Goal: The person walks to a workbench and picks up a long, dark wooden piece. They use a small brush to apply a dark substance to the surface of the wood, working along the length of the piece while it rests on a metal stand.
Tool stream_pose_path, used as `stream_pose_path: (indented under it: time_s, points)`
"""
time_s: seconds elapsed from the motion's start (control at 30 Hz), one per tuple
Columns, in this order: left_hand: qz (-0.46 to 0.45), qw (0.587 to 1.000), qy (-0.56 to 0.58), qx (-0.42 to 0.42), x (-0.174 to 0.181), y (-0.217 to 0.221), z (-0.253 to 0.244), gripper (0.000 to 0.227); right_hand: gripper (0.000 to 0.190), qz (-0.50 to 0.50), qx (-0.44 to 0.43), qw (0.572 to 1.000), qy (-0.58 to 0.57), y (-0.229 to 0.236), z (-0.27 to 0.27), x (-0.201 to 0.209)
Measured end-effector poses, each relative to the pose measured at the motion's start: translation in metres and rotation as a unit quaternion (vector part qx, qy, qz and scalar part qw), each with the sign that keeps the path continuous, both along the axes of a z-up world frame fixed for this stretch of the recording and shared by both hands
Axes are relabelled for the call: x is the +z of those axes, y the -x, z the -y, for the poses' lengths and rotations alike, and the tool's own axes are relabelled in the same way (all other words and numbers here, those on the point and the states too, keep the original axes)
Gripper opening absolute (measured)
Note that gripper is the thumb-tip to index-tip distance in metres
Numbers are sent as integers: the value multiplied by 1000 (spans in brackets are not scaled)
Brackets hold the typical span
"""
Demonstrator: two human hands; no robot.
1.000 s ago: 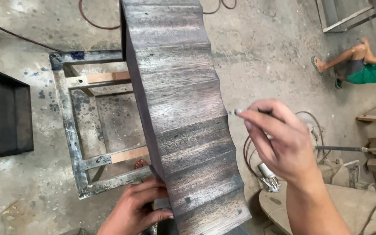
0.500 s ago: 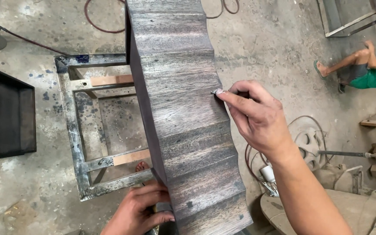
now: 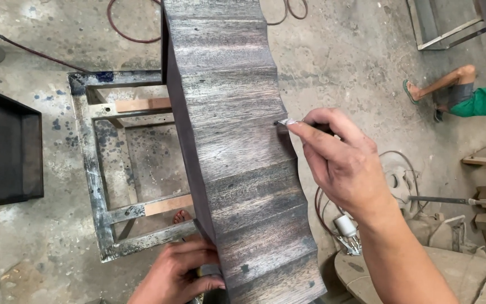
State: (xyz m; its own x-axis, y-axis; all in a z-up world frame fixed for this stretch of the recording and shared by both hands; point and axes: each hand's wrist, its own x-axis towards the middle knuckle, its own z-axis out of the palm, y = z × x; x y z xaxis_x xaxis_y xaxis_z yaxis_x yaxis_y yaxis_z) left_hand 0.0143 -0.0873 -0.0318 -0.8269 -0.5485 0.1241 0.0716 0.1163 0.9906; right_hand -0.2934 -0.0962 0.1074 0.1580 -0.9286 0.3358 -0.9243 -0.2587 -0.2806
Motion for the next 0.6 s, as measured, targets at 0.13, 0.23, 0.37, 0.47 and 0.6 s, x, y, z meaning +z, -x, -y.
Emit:
stream_pose_path:
  time_s: [0.13,0.23,0.37,0.47,0.6]
  points:
    - [-20,1000,20,5,-1,2,2,38,25,7,13,1000,-19,-5,4,-2]
    - [-25,999,40,14,-3,1,0,37,27,7,16,999,-29,-3,2,-1]
    - [-16,998,54,22,-1,2,0,34,25,23,-1,999,-22,-4,4,2]
    - [-30,998,58,23,-5,2,0,34,31,21,6,999,-41,0,1,-9]
    - [-30,999,39,12,3,3,6,34,29,29,14,999,-44,-4,1,7]
